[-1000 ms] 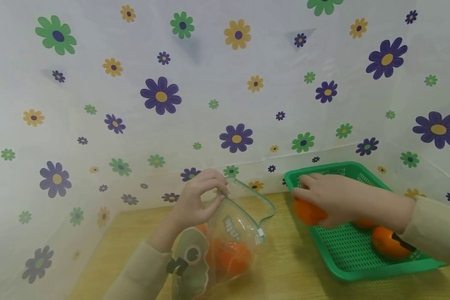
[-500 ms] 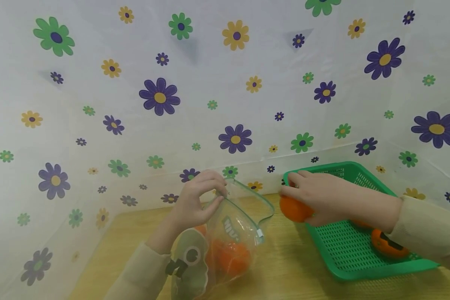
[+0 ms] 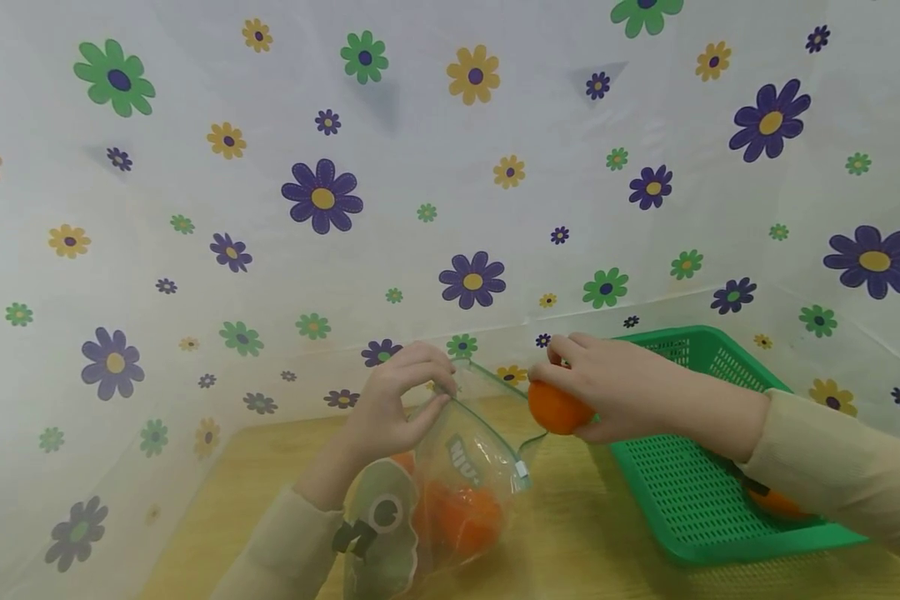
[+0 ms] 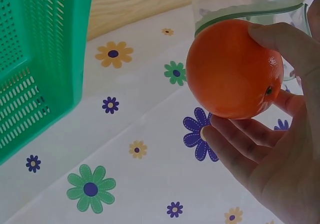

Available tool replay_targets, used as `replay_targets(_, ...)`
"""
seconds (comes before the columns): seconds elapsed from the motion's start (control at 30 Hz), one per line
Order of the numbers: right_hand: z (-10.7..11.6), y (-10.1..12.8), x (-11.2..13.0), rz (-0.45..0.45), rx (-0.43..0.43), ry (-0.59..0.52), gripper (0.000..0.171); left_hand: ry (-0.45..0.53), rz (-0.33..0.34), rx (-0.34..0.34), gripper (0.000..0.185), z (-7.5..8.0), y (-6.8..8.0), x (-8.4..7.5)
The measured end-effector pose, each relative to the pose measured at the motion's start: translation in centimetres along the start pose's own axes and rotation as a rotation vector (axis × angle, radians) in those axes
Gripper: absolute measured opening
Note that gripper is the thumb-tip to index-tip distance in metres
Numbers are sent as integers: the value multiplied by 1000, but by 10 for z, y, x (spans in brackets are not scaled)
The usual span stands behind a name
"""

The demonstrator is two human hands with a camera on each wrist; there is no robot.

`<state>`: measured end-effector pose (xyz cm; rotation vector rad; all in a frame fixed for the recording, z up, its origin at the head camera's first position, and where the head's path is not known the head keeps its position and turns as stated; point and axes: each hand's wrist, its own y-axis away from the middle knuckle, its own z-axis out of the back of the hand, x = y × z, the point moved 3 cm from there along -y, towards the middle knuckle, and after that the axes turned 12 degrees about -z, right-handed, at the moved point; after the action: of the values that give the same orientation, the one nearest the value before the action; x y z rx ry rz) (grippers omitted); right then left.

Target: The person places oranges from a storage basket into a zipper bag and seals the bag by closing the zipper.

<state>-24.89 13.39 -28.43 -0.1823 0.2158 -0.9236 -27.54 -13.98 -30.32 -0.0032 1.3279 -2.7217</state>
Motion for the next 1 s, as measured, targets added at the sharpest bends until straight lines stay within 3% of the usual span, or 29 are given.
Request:
replay_targets(0.27, -4, -8, 7, -27, 28, -16, 70, -7, 39, 10, 18, 1, 0, -2)
replay_targets(0.43, -3, -11, 9, -15, 19, -18, 71, -13, 5, 2, 20, 0, 0, -1)
replay_targets(1.0, -15, -19, 17, 28, 19, -23, 73, -21, -14, 6, 23, 0, -1, -3)
